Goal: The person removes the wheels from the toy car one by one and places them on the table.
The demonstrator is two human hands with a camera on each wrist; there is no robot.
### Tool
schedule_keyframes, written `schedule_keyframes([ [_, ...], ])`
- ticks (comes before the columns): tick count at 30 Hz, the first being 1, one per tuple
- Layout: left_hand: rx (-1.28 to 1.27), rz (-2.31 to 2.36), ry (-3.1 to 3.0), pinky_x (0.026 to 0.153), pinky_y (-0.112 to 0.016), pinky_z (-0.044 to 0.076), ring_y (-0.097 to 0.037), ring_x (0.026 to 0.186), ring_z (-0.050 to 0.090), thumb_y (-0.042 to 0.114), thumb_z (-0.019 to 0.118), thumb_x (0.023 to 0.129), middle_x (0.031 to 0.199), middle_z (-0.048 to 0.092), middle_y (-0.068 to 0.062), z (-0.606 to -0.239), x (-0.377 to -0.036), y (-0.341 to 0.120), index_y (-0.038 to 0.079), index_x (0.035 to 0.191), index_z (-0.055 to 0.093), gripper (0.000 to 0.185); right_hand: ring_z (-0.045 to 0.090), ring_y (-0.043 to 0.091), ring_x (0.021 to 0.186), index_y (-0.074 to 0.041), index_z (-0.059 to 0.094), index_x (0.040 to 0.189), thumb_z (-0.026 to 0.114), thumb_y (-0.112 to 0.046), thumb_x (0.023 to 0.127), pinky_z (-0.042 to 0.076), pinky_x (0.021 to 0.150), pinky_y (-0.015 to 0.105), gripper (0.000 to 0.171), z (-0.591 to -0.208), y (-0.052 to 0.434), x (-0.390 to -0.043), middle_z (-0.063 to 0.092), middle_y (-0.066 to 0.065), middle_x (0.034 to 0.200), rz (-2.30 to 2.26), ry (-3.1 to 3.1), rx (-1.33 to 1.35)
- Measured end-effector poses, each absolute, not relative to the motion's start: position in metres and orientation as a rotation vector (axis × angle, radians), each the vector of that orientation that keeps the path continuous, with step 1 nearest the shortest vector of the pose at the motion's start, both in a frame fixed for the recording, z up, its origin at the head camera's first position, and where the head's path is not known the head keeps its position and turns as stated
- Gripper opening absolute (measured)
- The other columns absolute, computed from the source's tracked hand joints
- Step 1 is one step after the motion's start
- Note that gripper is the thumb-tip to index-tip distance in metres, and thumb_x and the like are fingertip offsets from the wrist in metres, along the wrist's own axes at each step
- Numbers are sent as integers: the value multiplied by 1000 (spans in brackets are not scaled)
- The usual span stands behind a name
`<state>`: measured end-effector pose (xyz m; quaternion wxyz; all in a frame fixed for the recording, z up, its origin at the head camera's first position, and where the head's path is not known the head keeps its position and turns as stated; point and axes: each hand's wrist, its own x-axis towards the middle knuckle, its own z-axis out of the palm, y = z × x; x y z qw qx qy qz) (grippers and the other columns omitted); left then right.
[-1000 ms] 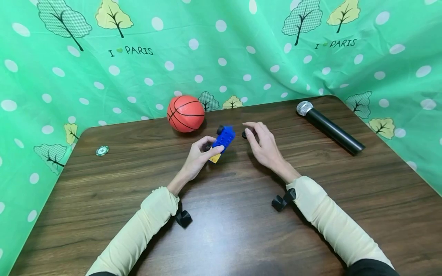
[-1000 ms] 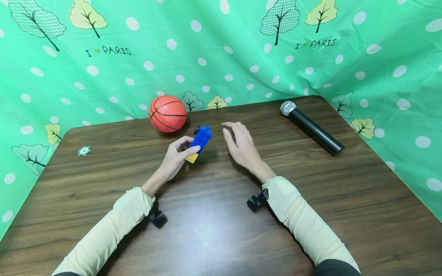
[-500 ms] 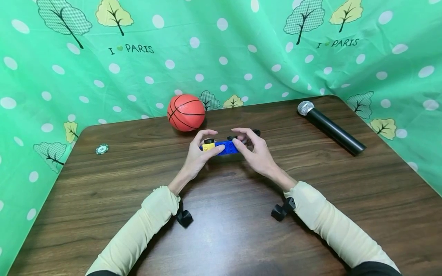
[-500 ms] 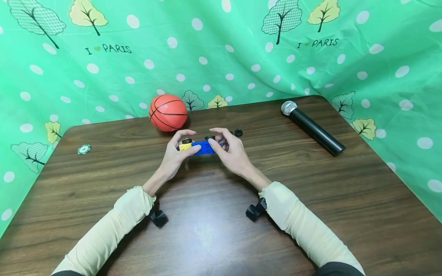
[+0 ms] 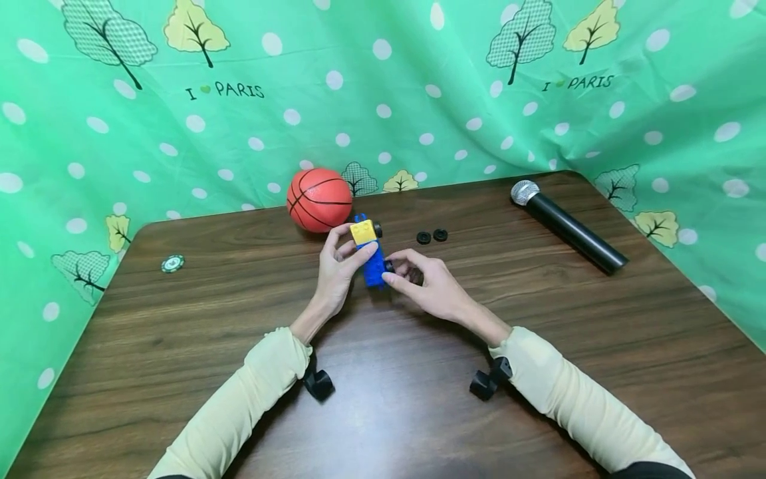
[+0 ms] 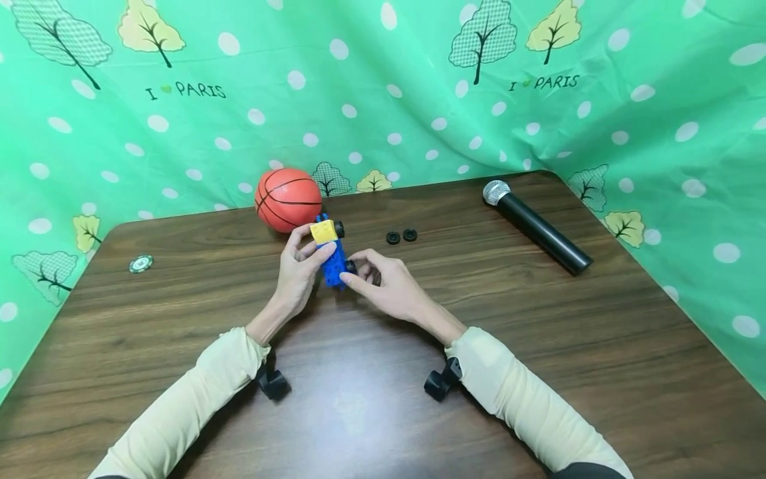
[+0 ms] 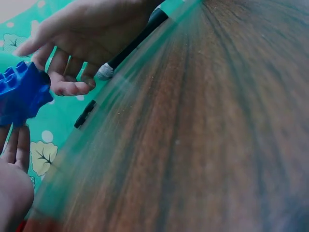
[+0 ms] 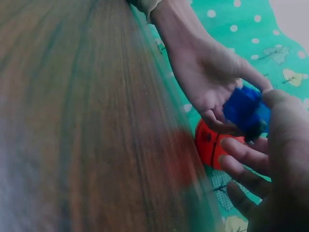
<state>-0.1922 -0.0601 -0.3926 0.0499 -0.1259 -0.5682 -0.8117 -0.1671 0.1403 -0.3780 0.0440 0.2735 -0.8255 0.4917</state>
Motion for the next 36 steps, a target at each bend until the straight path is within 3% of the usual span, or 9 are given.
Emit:
schedule_keyframes([
  [4, -452, -2414, -1841, 86, -27, 54, -14, 94, 67, 3, 69, 95, 102, 70, -4, -393, -191, -61, 1, 138, 51, 47, 63, 23, 78, -3, 68, 120, 55, -21, 109, 49, 68, 32, 25, -379, 139, -169, 68, 6, 85, 1554, -2513, 740],
  [10, -515, -2379, -1926, 84, -27, 56, -14, 89, 69, 5, 68, 94, 97, 69, -4, -392, -189, -60, 0, 138, 50, 49, 63, 30, 81, 4, 60, 128, 45, -17, 113, 53, 74, 38, 30, -380, 136, -175, 66, 15, 90, 1765, -2376, 646],
  [19, -569, -2330, -2025, 84, -28, 55, -16, 88, 69, 7, 71, 92, 96, 69, -4, -393, -190, -60, 0, 139, 49, 52, 63, 29, 83, 4, 54, 135, 45, -17, 113, 52, 73, 35, 32, -381, 127, -180, 64, 19, 95, 1917, -2286, 607],
  [30, -589, -2252, -2119, 85, -27, 53, -15, 87, 65, 5, 71, 93, 94, 69, -3, -393, -191, -58, 0, 139, 51, 50, 56, 23, 81, 5, 58, 120, 40, -19, 114, 49, 71, 30, 31, -385, 120, -187, 58, 13, 93, 1919, -2264, 576],
  [36, -553, -2314, -2106, 81, -27, 52, -12, 86, 64, 10, 61, 102, 96, 70, -8, -391, -192, -58, -2, 137, 52, 38, 58, 24, 87, 2, 62, 119, 46, -21, 113, 48, 77, 28, 30, -386, 118, -187, 62, 13, 96, 1818, -2278, 525],
])
